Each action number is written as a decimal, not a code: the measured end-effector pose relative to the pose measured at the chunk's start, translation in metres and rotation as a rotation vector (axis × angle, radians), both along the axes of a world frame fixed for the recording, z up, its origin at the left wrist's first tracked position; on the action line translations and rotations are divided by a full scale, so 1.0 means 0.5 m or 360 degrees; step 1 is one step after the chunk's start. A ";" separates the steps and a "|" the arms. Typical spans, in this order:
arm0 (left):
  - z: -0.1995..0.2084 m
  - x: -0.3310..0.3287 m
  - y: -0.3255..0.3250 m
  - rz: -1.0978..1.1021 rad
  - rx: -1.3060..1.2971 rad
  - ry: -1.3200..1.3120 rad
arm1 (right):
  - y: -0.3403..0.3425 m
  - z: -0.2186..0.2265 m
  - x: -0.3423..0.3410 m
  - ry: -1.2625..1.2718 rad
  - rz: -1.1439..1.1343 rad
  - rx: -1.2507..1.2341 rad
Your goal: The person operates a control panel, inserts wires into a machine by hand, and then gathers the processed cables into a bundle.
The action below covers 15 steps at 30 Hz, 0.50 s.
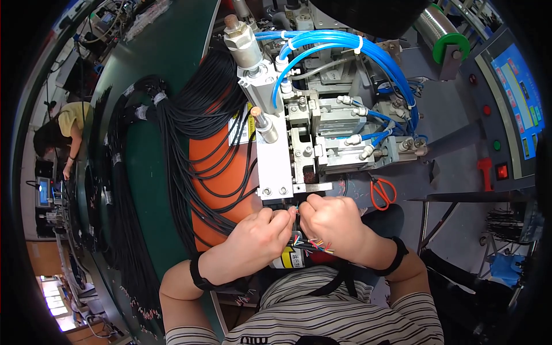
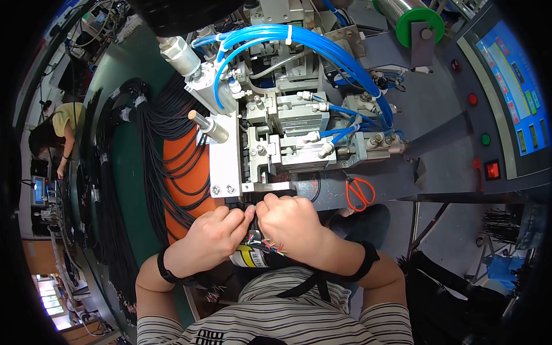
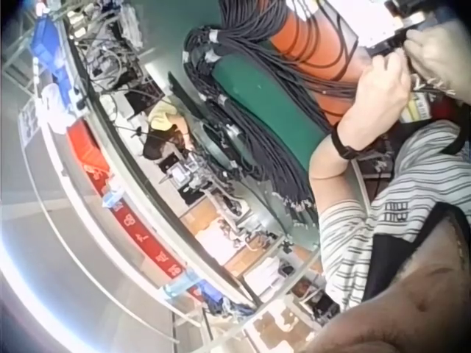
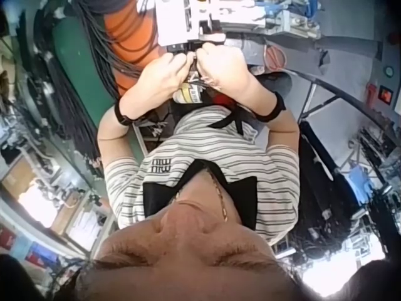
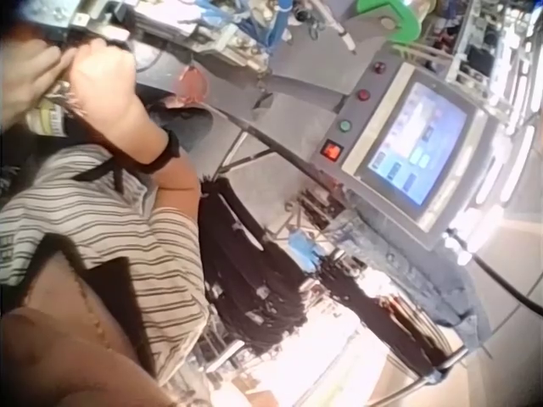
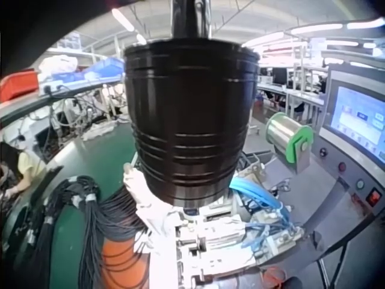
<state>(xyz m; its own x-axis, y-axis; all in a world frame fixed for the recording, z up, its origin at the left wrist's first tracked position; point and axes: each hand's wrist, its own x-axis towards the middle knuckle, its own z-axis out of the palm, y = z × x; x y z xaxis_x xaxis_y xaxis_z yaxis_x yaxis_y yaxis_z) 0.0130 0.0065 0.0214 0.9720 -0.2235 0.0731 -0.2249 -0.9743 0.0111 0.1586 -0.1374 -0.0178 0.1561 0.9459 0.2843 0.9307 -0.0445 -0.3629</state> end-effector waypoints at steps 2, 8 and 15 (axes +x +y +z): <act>0.003 0.006 0.006 -0.0021 -0.0029 0.0044 | -0.003 -0.004 0.008 0.0088 -0.0029 -0.0023; -0.005 -0.005 0.013 -0.0012 -0.0206 0.0033 | -0.007 -0.024 -0.008 0.0355 -0.0146 0.0381; -0.008 -0.002 0.032 0.0089 -0.0441 0.0138 | -0.005 -0.029 -0.007 0.0376 -0.0199 0.0255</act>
<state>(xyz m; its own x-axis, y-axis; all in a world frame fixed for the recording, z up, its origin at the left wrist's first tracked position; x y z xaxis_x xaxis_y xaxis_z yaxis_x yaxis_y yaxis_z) 0.0123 0.0227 0.0173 0.9875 -0.1523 0.0397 -0.1572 -0.9423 0.2955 0.1552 -0.1400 -0.0322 0.3481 0.8613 0.3700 0.8106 -0.0783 -0.5804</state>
